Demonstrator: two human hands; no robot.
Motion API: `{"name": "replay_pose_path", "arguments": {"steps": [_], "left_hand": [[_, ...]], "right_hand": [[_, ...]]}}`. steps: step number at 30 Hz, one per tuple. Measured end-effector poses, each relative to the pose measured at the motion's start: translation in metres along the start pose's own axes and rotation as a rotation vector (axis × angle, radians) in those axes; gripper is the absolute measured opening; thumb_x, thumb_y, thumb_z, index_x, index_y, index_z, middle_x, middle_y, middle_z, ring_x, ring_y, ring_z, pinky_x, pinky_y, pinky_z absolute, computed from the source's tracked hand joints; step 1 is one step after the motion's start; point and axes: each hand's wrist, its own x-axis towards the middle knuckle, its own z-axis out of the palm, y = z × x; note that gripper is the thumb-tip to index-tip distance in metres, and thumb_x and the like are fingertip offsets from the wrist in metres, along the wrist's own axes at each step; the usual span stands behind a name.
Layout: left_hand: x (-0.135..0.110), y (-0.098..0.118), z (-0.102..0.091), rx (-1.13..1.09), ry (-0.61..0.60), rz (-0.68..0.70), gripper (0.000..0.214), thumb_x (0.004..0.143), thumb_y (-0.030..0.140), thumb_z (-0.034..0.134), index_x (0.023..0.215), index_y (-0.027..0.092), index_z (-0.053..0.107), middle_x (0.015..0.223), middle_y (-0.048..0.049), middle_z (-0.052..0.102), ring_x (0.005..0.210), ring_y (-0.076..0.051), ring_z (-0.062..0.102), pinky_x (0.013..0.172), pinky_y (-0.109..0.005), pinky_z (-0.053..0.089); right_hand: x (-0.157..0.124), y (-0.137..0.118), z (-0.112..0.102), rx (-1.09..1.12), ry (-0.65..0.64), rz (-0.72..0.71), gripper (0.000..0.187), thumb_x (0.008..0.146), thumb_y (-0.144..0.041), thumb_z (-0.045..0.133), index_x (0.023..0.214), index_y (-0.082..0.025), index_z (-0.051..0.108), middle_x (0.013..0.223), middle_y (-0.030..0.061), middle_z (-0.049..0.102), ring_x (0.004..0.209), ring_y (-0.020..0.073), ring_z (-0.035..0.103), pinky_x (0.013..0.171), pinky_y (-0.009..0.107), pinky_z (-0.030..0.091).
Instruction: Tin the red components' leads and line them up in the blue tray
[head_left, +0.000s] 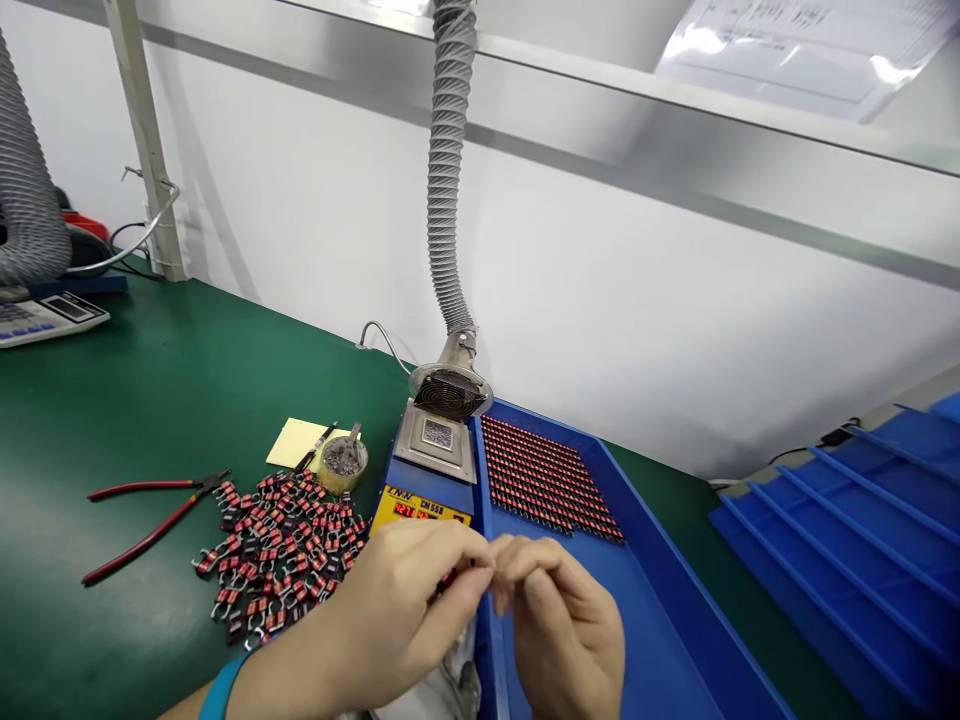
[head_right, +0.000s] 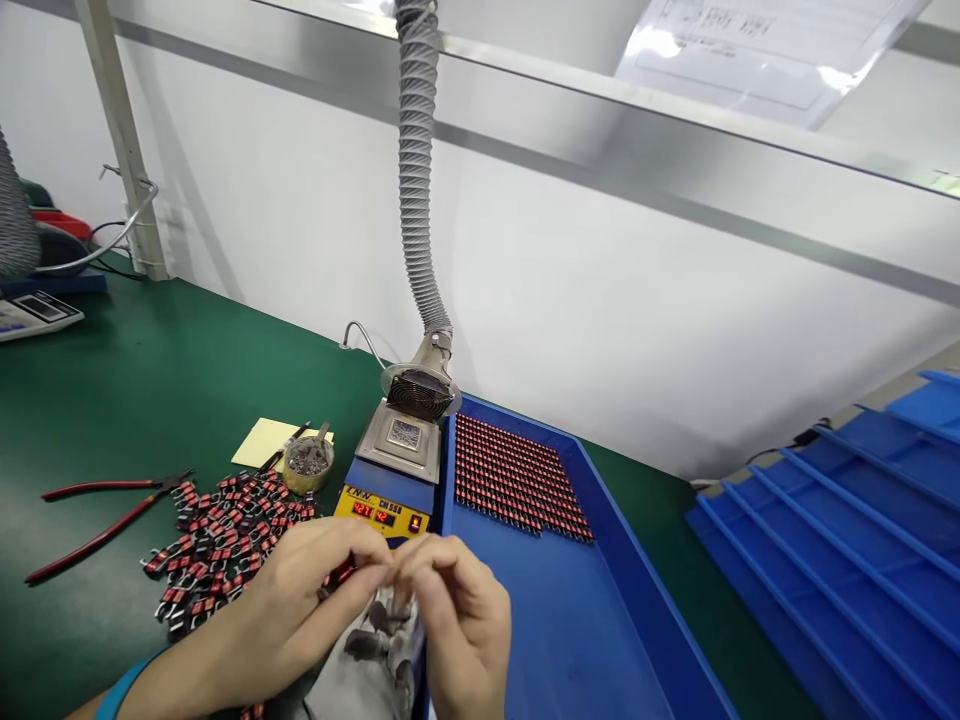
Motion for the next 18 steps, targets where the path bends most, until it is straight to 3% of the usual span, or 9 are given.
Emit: {"name": "replay_pose_path", "arguments": {"steps": [1,3,7,12,15,18], "left_hand": [[0.000,0.002,-0.002,-0.085,-0.033,-0.087,0.017,0.096,0.015,0.046,0.081,0.020,0.053,0.073,0.0042,0.060,0.066,-0.009,0.056,0.065,-0.017,0.043],[0.001,0.004,-0.006,-0.220,-0.087,-0.222,0.017,0.095,0.019,0.048,0.079,0.021,0.052,0.072,0.0053,0.056,0.066,-0.008,0.053,0.063,-0.017,0.041],[0.003,0.006,-0.010,-0.369,-0.134,-0.324,0.018,0.094,0.022,0.049,0.078,0.020,0.054,0.071,0.0047,0.053,0.067,-0.010,0.050,0.064,-0.019,0.040],[0.003,0.007,-0.012,-0.366,-0.192,-0.327,0.016,0.092,0.021,0.049,0.078,0.020,0.057,0.071,0.0045,0.054,0.068,-0.010,0.050,0.065,-0.021,0.038],[0.004,0.005,-0.013,-0.368,-0.180,-0.352,0.017,0.093,0.021,0.049,0.076,0.020,0.055,0.070,0.0054,0.052,0.067,-0.010,0.048,0.063,-0.021,0.036],[0.005,0.001,-0.015,-0.489,-0.130,-0.402,0.010,0.092,0.024,0.051,0.085,0.021,0.056,0.076,0.0046,0.050,0.071,-0.010,0.047,0.066,-0.020,0.037]], "right_hand": [[0.000,0.000,-0.001,-0.078,0.005,-0.061,0.009,0.088,-0.024,0.066,0.081,-0.021,0.071,0.068,0.0033,0.069,0.066,0.0170,0.066,0.064,0.027,0.055],[0.000,0.000,-0.002,-0.169,-0.003,-0.142,0.011,0.084,-0.018,0.070,0.093,-0.024,0.073,0.083,0.0056,0.074,0.079,0.0201,0.071,0.071,0.030,0.058],[-0.002,0.004,0.003,-0.163,0.007,-0.244,0.011,0.087,-0.015,0.066,0.090,-0.024,0.072,0.076,0.0039,0.073,0.074,0.0202,0.070,0.068,0.032,0.057],[-0.001,-0.003,0.002,-0.008,0.112,-0.107,0.016,0.091,-0.023,0.061,0.076,-0.021,0.065,0.060,0.0003,0.061,0.059,0.0160,0.062,0.055,0.027,0.050],[0.004,-0.011,-0.006,0.087,0.274,-0.156,0.017,0.089,-0.025,0.065,0.073,-0.019,0.064,0.053,-0.0025,0.055,0.053,0.0131,0.059,0.055,0.024,0.049],[0.004,-0.009,-0.009,0.045,0.238,-0.142,0.016,0.087,-0.022,0.067,0.072,-0.018,0.066,0.057,-0.0009,0.059,0.057,0.0134,0.060,0.058,0.024,0.049]]}}
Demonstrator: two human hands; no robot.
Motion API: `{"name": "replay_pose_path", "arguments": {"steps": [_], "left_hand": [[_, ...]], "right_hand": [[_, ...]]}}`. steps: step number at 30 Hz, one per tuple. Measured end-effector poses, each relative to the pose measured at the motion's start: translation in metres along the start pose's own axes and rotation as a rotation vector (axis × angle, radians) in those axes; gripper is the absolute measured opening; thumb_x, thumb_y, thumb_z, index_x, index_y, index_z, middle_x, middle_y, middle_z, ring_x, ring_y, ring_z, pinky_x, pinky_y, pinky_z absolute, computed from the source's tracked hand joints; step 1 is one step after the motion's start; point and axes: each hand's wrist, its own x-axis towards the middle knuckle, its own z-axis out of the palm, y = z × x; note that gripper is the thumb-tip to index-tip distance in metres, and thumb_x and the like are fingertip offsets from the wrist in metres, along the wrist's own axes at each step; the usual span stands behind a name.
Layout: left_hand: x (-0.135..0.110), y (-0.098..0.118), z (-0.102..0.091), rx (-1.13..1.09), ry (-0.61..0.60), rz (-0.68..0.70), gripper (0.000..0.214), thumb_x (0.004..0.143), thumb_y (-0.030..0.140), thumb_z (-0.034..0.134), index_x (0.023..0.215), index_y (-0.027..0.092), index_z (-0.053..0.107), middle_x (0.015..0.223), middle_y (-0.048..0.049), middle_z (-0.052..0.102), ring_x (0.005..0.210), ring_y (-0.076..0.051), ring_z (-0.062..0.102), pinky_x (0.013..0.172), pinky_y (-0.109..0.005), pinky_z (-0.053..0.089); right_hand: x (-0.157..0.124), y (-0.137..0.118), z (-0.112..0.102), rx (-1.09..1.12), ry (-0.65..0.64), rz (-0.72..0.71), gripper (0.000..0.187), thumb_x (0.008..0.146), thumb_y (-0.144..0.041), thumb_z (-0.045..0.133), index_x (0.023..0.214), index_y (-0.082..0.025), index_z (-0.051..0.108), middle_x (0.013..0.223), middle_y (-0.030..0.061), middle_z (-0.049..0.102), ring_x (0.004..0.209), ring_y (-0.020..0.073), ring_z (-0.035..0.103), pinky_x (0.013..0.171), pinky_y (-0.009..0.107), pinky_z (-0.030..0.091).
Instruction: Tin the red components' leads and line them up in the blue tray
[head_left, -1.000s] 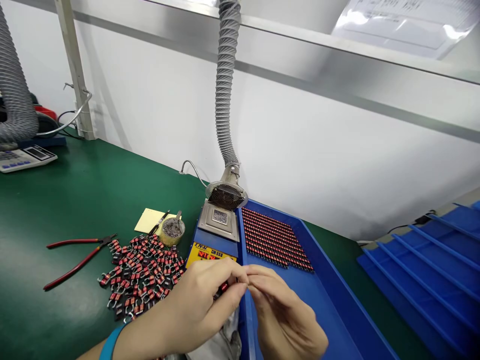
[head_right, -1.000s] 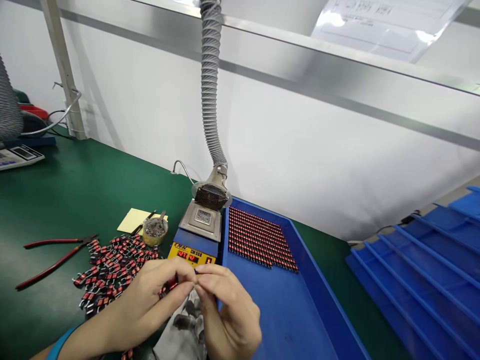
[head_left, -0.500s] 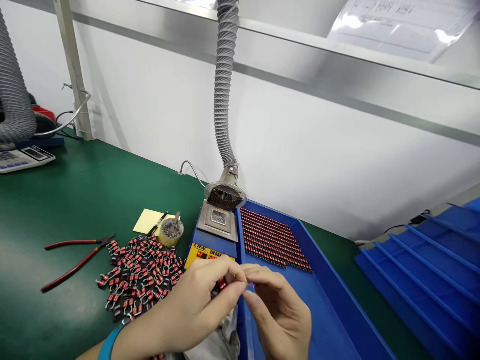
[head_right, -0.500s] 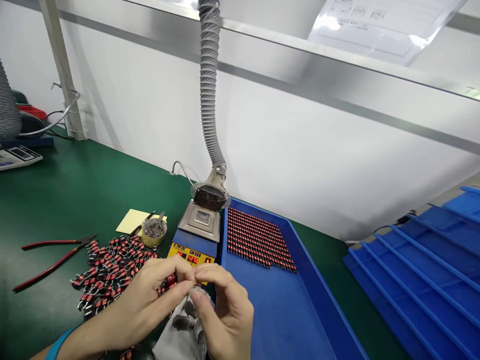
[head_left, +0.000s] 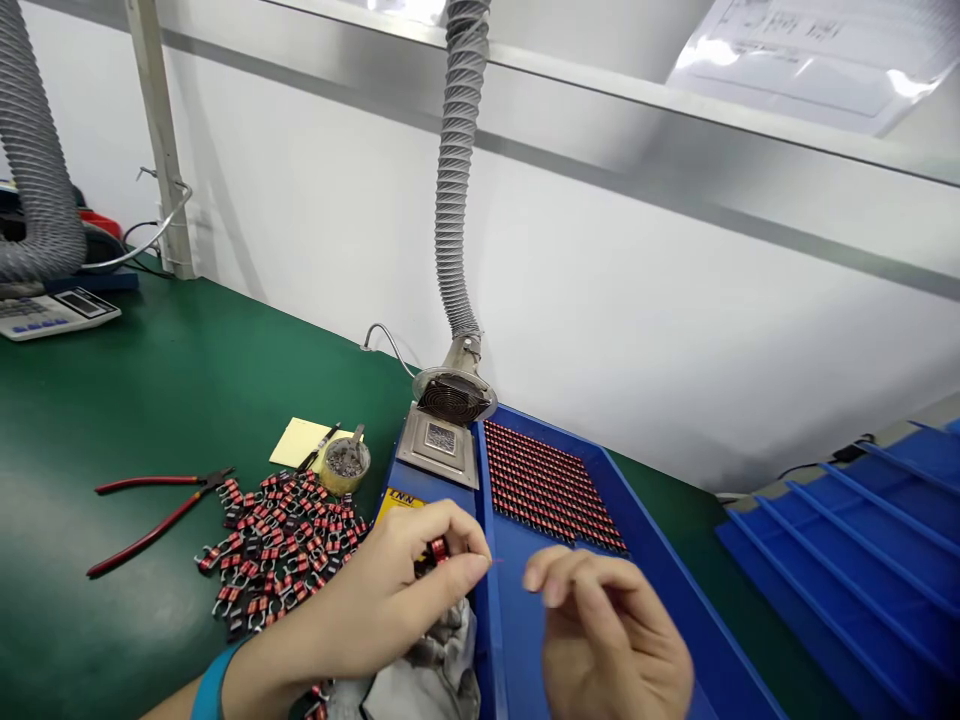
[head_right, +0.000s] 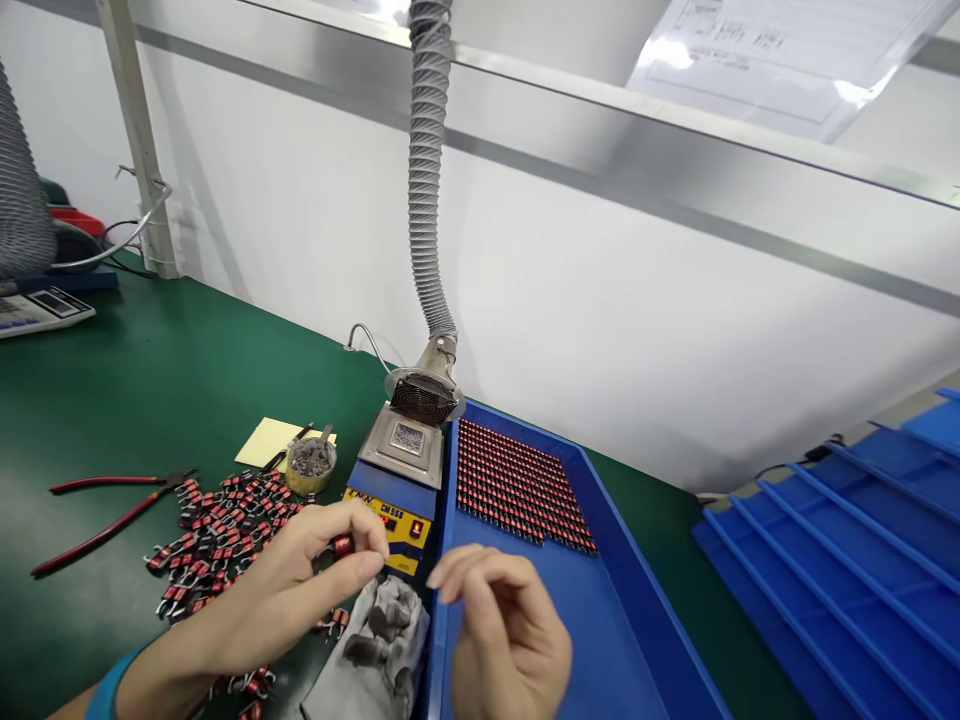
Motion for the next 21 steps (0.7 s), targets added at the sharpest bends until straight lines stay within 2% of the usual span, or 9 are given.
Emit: {"name": "replay_pose_path", "arguments": {"steps": [1,3,5,7,10,12,16,18,21], "left_hand": [[0.001,-0.001,-0.001,-0.062,-0.004,-0.013,0.007,0.092,0.024,0.051,0.094,0.022,0.057,0.081,0.0040,0.051,0.074,-0.010,0.047,0.068,-0.019,0.039],[0.001,-0.005,-0.001,-0.190,-0.015,-0.017,0.022,0.092,0.022,0.050,0.114,0.026,0.052,0.091,0.0026,0.052,0.081,-0.010,0.050,0.075,-0.019,0.043],[0.001,-0.009,0.001,-0.298,-0.014,-0.006,0.034,0.092,0.020,0.051,0.125,0.028,0.046,0.099,0.0017,0.056,0.089,-0.009,0.055,0.082,-0.020,0.046],[0.001,-0.013,0.005,-0.358,0.014,0.003,0.041,0.089,0.019,0.059,0.126,0.029,0.045,0.109,-0.0004,0.063,0.103,-0.011,0.060,0.092,-0.023,0.046],[0.003,-0.016,0.009,-0.333,0.035,-0.026,0.047,0.083,0.018,0.068,0.126,0.027,0.050,0.128,-0.0052,0.064,0.122,-0.016,0.057,0.100,-0.028,0.045],[0.006,-0.017,0.008,-0.288,0.078,-0.046,0.042,0.082,0.019,0.068,0.123,0.025,0.059,0.131,-0.0069,0.064,0.124,-0.019,0.057,0.101,-0.031,0.045],[0.012,-0.015,0.001,-0.377,0.211,-0.099,0.012,0.078,0.023,0.073,0.088,0.017,0.076,0.102,-0.0074,0.076,0.102,-0.020,0.068,0.091,-0.029,0.052],[0.013,-0.014,-0.002,-0.450,0.265,-0.127,0.010,0.076,0.026,0.076,0.076,0.016,0.076,0.084,-0.0061,0.077,0.082,-0.016,0.070,0.073,-0.022,0.055],[0.012,-0.013,-0.005,-0.484,0.348,-0.122,0.011,0.075,0.026,0.077,0.071,0.016,0.076,0.068,-0.0028,0.074,0.060,-0.010,0.063,0.051,-0.016,0.048]], "right_hand": [[-0.002,0.003,0.001,0.005,-0.053,0.055,0.017,0.088,-0.022,0.066,0.072,-0.019,0.066,0.057,-0.0007,0.060,0.059,0.0139,0.060,0.059,0.025,0.049],[-0.006,0.010,0.005,0.066,-0.133,0.195,0.019,0.090,-0.024,0.064,0.071,-0.021,0.064,0.059,-0.0013,0.058,0.062,0.0137,0.060,0.060,0.024,0.049],[-0.012,0.018,0.011,0.166,-0.135,0.321,0.015,0.089,-0.026,0.064,0.075,-0.022,0.065,0.065,-0.0014,0.060,0.066,0.0134,0.061,0.064,0.024,0.051],[-0.015,0.025,0.018,0.272,-0.131,0.438,0.006,0.087,-0.031,0.067,0.087,-0.026,0.069,0.081,0.0012,0.067,0.076,0.0161,0.066,0.073,0.029,0.056],[-0.018,0.029,0.027,0.382,-0.121,0.550,0.026,0.080,-0.038,0.075,0.103,-0.028,0.072,0.098,0.0056,0.072,0.085,0.0207,0.070,0.079,0.036,0.059],[-0.020,0.029,0.032,0.401,-0.045,0.587,0.028,0.072,-0.037,0.082,0.098,-0.028,0.074,0.095,0.0043,0.073,0.081,0.0187,0.071,0.076,0.032,0.060],[-0.023,0.029,0.039,0.340,0.113,0.618,0.019,0.068,-0.033,0.086,0.082,-0.025,0.075,0.088,0.0001,0.073,0.085,0.0132,0.070,0.078,0.020,0.056],[-0.025,0.032,0.039,0.322,0.103,0.611,0.017,0.069,-0.032,0.086,0.080,-0.026,0.075,0.085,-0.0008,0.072,0.083,0.0118,0.069,0.078,0.019,0.056],[-0.027,0.040,0.037,0.302,0.037,0.601,0.017,0.067,-0.030,0.088,0.079,-0.026,0.076,0.085,0.0000,0.073,0.082,0.0120,0.069,0.080,0.020,0.056]]}}
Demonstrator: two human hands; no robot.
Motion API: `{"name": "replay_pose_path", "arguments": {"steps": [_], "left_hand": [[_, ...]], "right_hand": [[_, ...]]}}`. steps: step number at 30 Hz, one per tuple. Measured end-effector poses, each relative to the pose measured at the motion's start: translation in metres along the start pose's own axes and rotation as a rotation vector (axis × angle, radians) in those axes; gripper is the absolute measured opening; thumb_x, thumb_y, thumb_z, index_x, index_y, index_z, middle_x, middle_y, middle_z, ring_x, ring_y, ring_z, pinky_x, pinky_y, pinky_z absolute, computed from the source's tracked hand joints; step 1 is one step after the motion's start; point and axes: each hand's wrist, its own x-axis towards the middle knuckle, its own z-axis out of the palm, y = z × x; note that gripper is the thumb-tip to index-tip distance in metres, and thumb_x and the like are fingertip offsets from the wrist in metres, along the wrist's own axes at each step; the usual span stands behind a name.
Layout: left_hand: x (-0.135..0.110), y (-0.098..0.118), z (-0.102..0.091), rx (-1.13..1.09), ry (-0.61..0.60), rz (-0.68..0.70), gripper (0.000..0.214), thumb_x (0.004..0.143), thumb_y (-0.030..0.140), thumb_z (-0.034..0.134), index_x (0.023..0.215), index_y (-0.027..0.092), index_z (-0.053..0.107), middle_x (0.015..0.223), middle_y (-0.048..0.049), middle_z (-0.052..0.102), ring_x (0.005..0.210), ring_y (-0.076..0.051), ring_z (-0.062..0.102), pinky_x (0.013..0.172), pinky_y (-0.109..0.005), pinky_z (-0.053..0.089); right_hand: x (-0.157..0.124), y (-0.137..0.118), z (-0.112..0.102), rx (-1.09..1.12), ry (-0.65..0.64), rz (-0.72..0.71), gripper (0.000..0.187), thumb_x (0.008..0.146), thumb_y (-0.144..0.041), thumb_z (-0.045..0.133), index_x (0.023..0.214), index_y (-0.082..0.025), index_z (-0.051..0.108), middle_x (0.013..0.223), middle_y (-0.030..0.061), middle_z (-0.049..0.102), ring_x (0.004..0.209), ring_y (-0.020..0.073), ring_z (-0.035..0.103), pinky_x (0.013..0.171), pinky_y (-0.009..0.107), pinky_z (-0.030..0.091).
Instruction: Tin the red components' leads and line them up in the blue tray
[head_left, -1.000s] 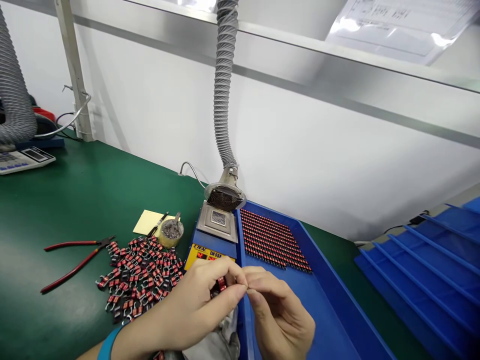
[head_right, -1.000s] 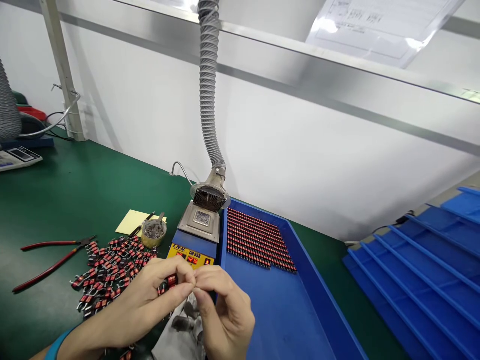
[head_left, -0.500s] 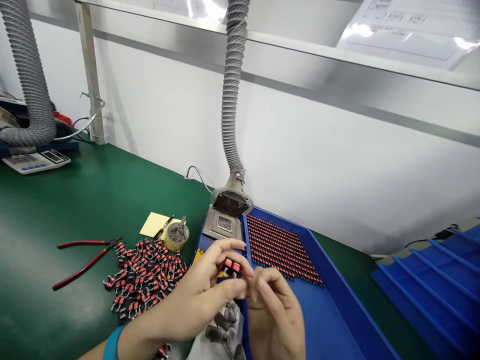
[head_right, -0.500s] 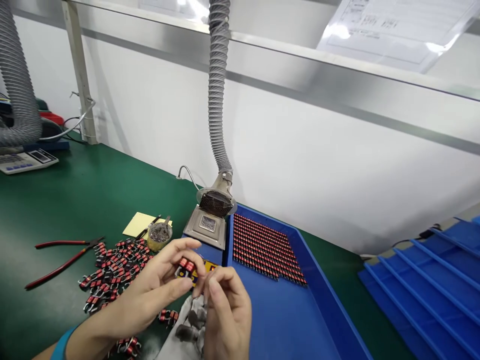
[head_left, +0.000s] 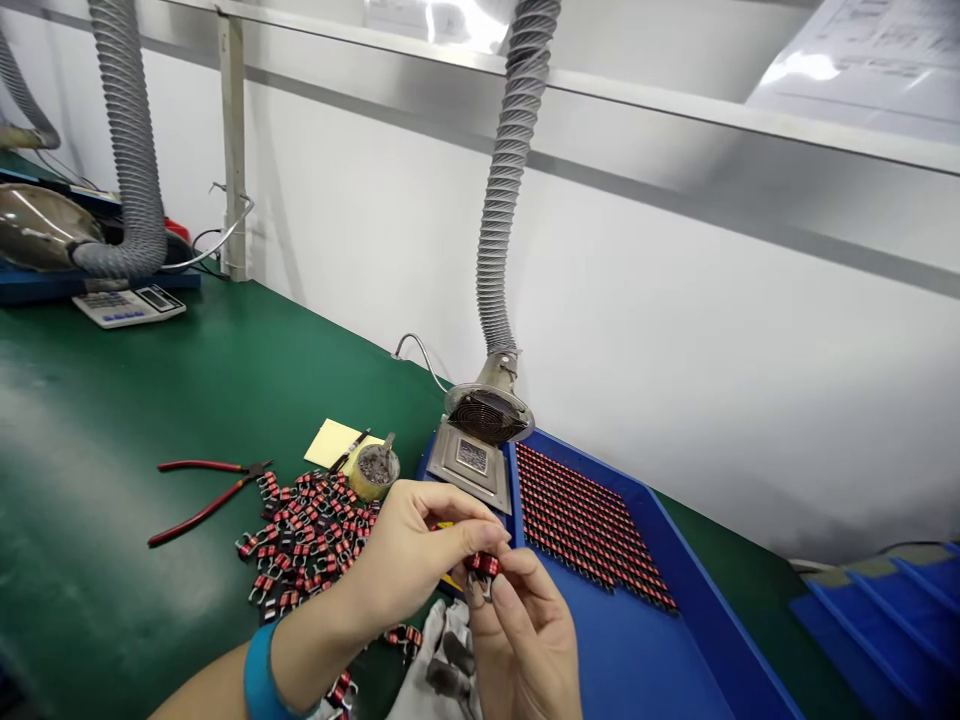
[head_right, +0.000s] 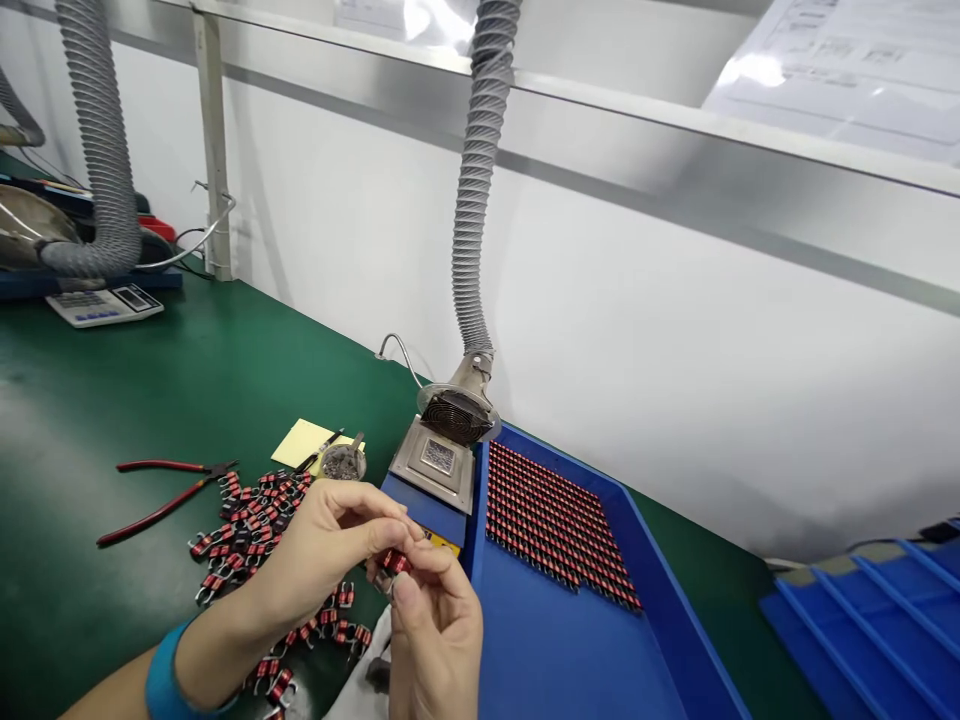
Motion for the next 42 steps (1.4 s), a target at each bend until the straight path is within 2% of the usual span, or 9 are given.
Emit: {"name": "replay_pose_path", "arguments": {"steps": [10,15,18,26,32,34,37,39,42], "left_hand": [[0.003,0.019,-0.017,-0.047,0.351,0.375,0.008,0.076,0.022,0.077,0.068,0.023,0.077,0.075,0.0014,0.078,0.075,-0.011,0.071,0.076,-0.017,0.055],[-0.001,0.028,-0.021,0.250,0.045,0.228,0.017,0.075,0.021,0.076,0.091,0.023,0.078,0.096,-0.0034,0.078,0.094,-0.017,0.069,0.083,-0.023,0.054],[-0.003,0.027,-0.017,0.350,-0.090,0.132,0.015,0.074,0.019,0.075,0.088,0.020,0.078,0.100,-0.0064,0.075,0.100,-0.021,0.067,0.086,-0.026,0.053],[-0.005,0.020,-0.011,0.165,-0.016,0.074,0.004,0.071,0.022,0.078,0.072,0.018,0.076,0.084,-0.0055,0.075,0.090,-0.021,0.069,0.074,-0.028,0.055],[-0.003,0.025,-0.025,0.103,0.151,0.300,0.006,0.078,0.021,0.074,0.082,0.023,0.078,0.091,-0.0026,0.077,0.094,-0.017,0.068,0.086,-0.025,0.053],[-0.009,0.033,-0.036,0.200,0.232,0.383,0.008,0.082,0.022,0.071,0.084,0.025,0.078,0.095,-0.0021,0.077,0.098,-0.017,0.067,0.089,-0.026,0.052],[-0.034,0.036,-0.061,0.599,0.174,0.481,0.012,0.085,0.019,0.066,0.086,0.026,0.076,0.094,-0.0021,0.076,0.102,-0.019,0.066,0.093,-0.028,0.049],[-0.061,0.024,-0.081,0.888,0.078,0.535,0.016,0.086,0.015,0.062,0.087,0.026,0.074,0.085,-0.0013,0.075,0.094,-0.018,0.067,0.089,-0.028,0.050],[-0.109,-0.010,-0.108,1.163,0.118,0.484,0.017,0.088,0.021,0.058,0.082,0.028,0.072,0.070,0.0008,0.073,0.068,-0.016,0.067,0.074,-0.027,0.053]], "right_hand": [[-0.006,-0.013,0.021,0.010,0.041,0.087,0.024,0.059,-0.034,0.091,0.071,-0.022,0.074,0.080,0.0001,0.069,0.068,0.0115,0.065,0.069,0.022,0.056],[-0.004,-0.012,0.018,0.002,0.033,0.086,0.025,0.061,-0.036,0.090,0.074,-0.022,0.073,0.080,0.0002,0.067,0.071,0.0118,0.063,0.069,0.023,0.056],[-0.005,-0.011,0.017,-0.004,0.022,0.082,0.024,0.063,-0.036,0.089,0.074,-0.022,0.073,0.078,-0.0007,0.065,0.071,0.0114,0.063,0.069,0.022,0.055],[-0.007,-0.006,0.018,-0.014,0.008,0.091,0.023,0.065,-0.035,0.088,0.077,-0.022,0.074,0.080,-0.0003,0.068,0.074,0.0115,0.064,0.071,0.021,0.055],[-0.008,-0.012,0.022,-0.039,0.015,0.087,0.022,0.064,-0.035,0.089,0.079,-0.026,0.074,0.083,-0.0011,0.071,0.077,0.0109,0.065,0.073,0.019,0.056],[-0.007,-0.013,0.018,-0.047,0.038,0.073,0.021,0.065,-0.036,0.088,0.077,-0.025,0.075,0.084,-0.0008,0.072,0.077,0.0107,0.065,0.074,0.019,0.056],[-0.001,-0.014,0.003,-0.085,0.045,0.071,0.021,0.068,-0.040,0.086,0.079,-0.024,0.077,0.087,0.0015,0.073,0.075,0.0107,0.066,0.071,0.019,0.057],[0.006,-0.018,-0.011,-0.120,0.042,0.072,0.026,0.066,-0.041,0.087,0.084,-0.024,0.078,0.091,0.0039,0.074,0.076,0.0125,0.068,0.070,0.020,0.058],[0.025,-0.033,-0.029,-0.209,0.081,0.039,0.035,0.058,-0.038,0.091,0.088,-0.025,0.079,0.094,0.0066,0.076,0.080,0.0162,0.069,0.071,0.023,0.059]]}}
